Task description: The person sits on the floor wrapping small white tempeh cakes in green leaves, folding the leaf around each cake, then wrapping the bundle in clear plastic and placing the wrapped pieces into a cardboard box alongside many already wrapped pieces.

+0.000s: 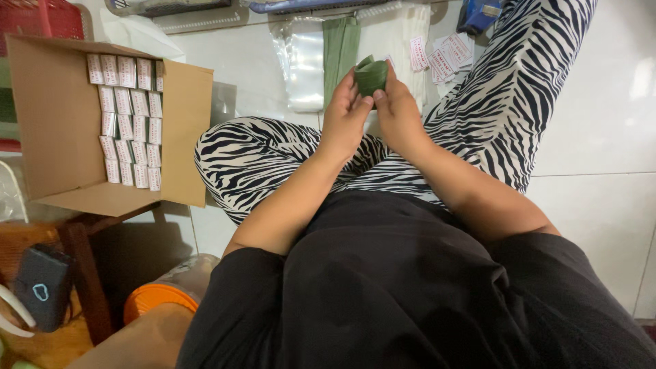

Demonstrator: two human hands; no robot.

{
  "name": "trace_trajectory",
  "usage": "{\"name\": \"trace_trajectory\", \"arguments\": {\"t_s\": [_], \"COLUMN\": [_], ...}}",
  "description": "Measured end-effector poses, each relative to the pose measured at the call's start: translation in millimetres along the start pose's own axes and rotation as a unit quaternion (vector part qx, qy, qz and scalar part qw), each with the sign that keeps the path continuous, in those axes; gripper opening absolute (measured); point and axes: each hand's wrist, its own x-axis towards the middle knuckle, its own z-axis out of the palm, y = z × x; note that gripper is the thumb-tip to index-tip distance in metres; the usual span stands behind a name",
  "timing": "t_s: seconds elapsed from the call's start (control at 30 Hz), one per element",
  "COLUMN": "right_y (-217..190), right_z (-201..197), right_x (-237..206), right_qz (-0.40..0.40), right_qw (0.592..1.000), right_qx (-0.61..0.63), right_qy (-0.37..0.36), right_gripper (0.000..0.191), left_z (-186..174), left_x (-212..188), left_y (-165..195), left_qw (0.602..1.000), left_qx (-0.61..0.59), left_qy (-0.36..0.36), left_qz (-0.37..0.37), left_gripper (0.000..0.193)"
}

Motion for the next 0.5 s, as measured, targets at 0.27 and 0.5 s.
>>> {"name": "trace_trajectory", "arguments": {"t_s": [0.27, 0.5], "right_y": [10, 0], "right_z": [-12, -35], "right_x": [26, 47], "right_qz": [0.113, 0.205], "right_qw": [0.979, 0.918], "right_qx": [0.153, 0.311], "right_qy": [-0.069, -0.136], "right_gripper": [0.047, 0.042], "left_z": [-14, -33], "left_x": [15, 31], "left_y": [0, 2], "left_qw": [0.999, 0.996], "left_qx": [0.033, -0.031], "left_qy": [0.031, -0.007], "left_qz": [-0.018, -0.08], "left_gripper": [0.054, 0.051]}}
